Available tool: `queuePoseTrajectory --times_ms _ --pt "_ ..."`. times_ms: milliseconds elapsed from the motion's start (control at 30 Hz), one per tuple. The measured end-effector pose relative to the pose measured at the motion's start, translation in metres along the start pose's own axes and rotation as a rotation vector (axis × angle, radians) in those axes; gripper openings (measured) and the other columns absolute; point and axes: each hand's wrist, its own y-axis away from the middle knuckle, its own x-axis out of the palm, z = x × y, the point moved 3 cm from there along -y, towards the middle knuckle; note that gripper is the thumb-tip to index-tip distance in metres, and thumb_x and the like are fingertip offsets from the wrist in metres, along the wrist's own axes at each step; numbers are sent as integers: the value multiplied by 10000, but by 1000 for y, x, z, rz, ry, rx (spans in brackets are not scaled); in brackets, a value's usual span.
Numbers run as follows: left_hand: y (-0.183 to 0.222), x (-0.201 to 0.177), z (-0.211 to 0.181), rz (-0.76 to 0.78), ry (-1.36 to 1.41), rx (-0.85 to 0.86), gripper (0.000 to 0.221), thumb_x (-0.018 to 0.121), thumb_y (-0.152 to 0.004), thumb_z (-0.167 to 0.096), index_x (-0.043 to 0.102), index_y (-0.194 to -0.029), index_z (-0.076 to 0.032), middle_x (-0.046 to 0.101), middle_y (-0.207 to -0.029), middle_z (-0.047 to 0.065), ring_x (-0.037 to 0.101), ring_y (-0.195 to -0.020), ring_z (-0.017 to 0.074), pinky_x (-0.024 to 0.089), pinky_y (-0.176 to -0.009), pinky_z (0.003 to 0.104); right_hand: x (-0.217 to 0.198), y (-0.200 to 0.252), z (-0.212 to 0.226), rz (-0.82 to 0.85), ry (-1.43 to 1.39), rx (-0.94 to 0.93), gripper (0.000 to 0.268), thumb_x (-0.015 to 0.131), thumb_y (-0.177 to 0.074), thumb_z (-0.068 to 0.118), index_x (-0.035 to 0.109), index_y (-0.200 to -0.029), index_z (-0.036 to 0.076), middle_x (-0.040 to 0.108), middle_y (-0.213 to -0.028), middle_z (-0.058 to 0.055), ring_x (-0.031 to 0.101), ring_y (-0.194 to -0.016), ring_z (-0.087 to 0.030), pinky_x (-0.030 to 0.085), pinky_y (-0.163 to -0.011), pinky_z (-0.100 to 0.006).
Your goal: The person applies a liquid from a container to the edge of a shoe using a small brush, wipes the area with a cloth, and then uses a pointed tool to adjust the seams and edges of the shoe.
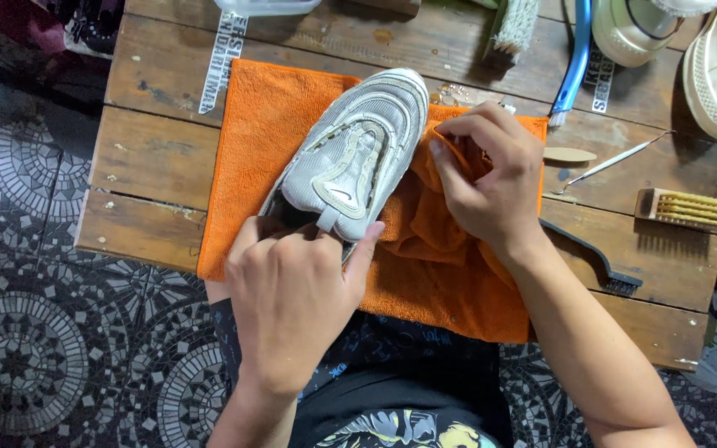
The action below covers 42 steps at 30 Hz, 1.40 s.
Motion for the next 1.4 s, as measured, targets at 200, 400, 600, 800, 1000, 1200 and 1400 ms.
queuePoseTrajectory --times_ms 200,400,600,800,1000,1200,1400 --pt "-5 4 5 56 88 59 642 743 -1152 -475 773 -636 -93 732 -598 149 708 -552 390 565 -952 543 10 -4 -1 1 43 -105 61 784 -1094 -62 750 -1050 -87 717 -997 -188 648 -835 -314 495 -688 -404" --pt "-4 5 6 -39 125 132 603 814 -1127 -424 698 -619 -121 663 -566 125 630 -529 386 549 -881 535 11 -4 7 82 66 -232 82 692 -1105 -30 740 -1049 -66 717 -986 -185 665 -861 -350 476 -740 -442" --pt "-4 4 5 -35 108 135 613 832 -1116 -402 684 -586 -132 642 -537 120 615 -501 375 560 -868 530 14 -7 4 57 101 -144 83 717 -1111 -44 749 -1046 -85 746 -1009 -188 679 -869 -319 528 -716 -404" --pt "-4 2 3 -12 100 130 647 823 -1113 -401 680 -547 -123 628 -501 105 604 -463 342 589 -935 555 15 -7 0 58 69 -110 69 748 -1111 -47 740 -1048 -74 744 -1023 -178 683 -860 -304 530 -698 -385" --pt "-3 5 3 -35 114 113 607 826 -1104 -418 711 -593 -113 678 -575 107 664 -566 354 570 -922 549 10 -5 -3 164 22 -151 57 795 -1033 -62 760 -1057 -25 745 -1016 -133 691 -872 -289 537 -725 -396" --pt "-3 5 4 -22 99 110 630 815 -1122 -420 709 -585 -108 675 -557 109 642 -521 351 577 -920 534 9 -7 -3 190 26 -160 99 791 -1024 -93 750 -1041 -4 711 -995 -106 644 -806 -251 492 -664 -369" --pt "-2 7 6 -44 136 120 626 800 -1126 -421 713 -594 -104 681 -566 114 666 -541 363 569 -914 540 -40 -10 -34 361 -244 76 216 739 -1010 49 801 -1193 -46 800 -1106 -145 727 -971 -224 606 -872 -353"
